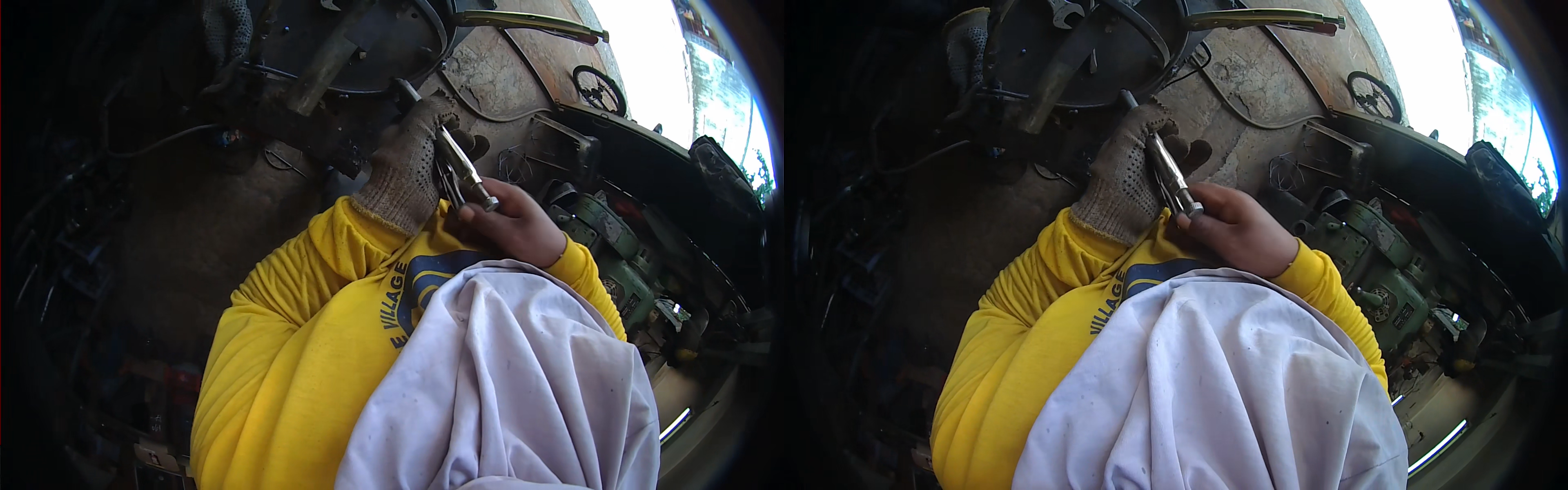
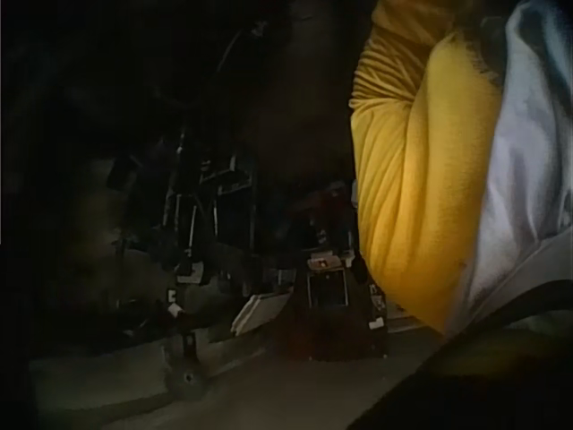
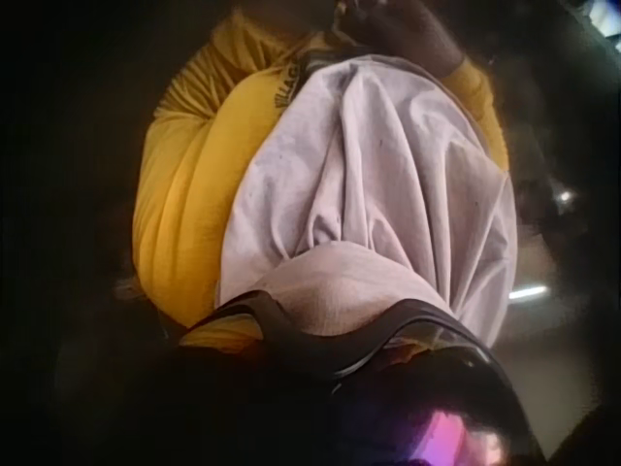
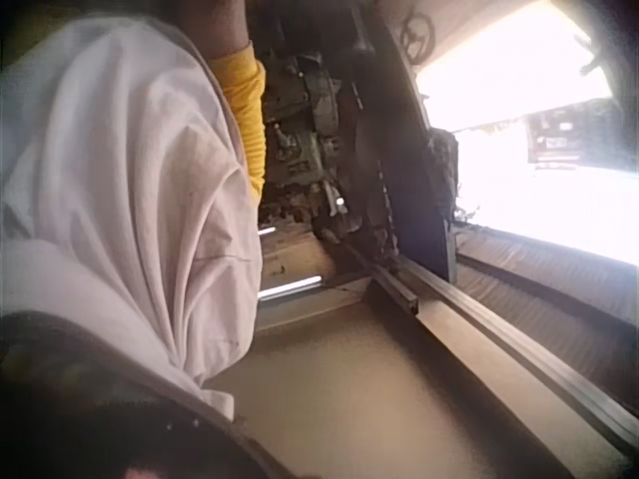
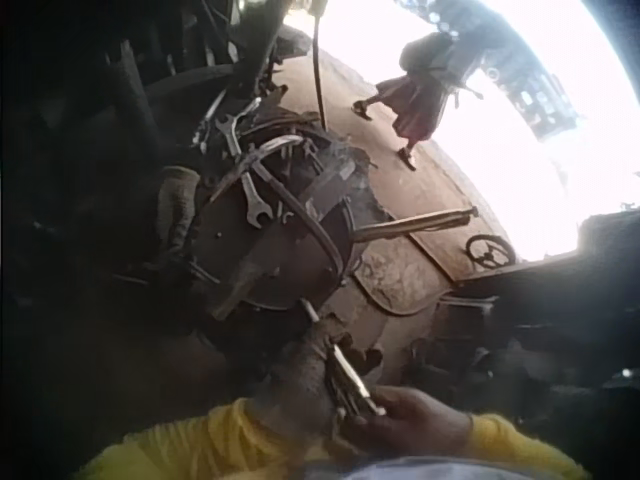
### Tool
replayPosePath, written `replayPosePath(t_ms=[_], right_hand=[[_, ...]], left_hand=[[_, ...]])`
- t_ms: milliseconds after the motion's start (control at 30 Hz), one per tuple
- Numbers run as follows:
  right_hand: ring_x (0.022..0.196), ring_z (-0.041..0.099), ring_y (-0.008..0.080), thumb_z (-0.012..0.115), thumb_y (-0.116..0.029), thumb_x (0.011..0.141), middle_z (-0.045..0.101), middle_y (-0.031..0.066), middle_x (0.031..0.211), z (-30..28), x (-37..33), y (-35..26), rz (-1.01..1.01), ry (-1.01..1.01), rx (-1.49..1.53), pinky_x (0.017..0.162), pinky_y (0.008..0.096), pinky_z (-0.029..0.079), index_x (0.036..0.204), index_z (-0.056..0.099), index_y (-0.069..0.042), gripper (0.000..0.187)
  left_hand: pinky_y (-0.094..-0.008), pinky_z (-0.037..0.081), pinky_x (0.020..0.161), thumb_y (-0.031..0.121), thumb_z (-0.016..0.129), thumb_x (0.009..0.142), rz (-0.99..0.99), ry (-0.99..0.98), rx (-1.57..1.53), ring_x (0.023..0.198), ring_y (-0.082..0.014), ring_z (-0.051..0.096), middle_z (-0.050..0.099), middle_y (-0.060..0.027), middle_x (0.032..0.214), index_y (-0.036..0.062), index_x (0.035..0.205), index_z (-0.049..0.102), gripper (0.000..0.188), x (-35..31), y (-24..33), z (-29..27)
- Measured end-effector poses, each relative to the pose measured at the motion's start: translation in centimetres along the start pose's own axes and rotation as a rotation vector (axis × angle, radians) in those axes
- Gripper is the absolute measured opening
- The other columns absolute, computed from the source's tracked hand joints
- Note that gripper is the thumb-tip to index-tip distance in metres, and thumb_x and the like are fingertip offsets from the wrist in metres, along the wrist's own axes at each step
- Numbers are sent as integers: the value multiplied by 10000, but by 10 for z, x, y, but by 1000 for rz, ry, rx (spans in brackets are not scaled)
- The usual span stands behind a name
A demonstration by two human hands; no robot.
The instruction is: The person aligns and secures curved metal components on a welding jig using locking pliers and a hammer, then uses a wrench and screwdriver to tighten bolts on a small assembly.
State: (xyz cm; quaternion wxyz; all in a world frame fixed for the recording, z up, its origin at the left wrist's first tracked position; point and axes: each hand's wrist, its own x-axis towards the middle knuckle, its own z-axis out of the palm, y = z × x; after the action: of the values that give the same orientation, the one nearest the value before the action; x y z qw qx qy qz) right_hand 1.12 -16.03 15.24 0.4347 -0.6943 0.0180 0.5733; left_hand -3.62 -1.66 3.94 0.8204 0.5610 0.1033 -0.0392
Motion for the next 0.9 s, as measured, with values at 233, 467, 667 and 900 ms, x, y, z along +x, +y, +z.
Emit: replayPosePath(t_ms=[233,467,667,900], right_hand=[[860,557,93,599,-139,911,624,78,953,-18,7,35,-35,170,-304,795,256,471,1206,545,-3,329],[763,662,245,749,-72,749,657,128,919,-13,-11,8,-808,669,-881,657,291,521,1079,639,-15,353],[645,656,228,785,-56,693,671,113,787,-13,-11,27,-998,937,-1014,569,291,502,916,657,-22,259],[583,625,210,721,-180,813,644,90,694,-19,-15,31,-615,853,-790,545,300,471,779,645,-16,184]], left_hand=[[-315,548,783,18,666,822,94,51,262,937,-214,642,602,-109,1031,88,1164,471,400,3,-2,6],[-347,553,750,49,633,847,182,85,302,896,-247,679,664,-159,1014,59,1208,458,401,3,3,21],[-363,541,751,39,612,852,292,139,534,888,-277,668,661,-157,1001,45,1252,434,438,5,-11,26],[-384,524,748,59,620,853,303,100,628,856,-296,652,650,-154,1007,29,1272,419,465,4,-4,25]])
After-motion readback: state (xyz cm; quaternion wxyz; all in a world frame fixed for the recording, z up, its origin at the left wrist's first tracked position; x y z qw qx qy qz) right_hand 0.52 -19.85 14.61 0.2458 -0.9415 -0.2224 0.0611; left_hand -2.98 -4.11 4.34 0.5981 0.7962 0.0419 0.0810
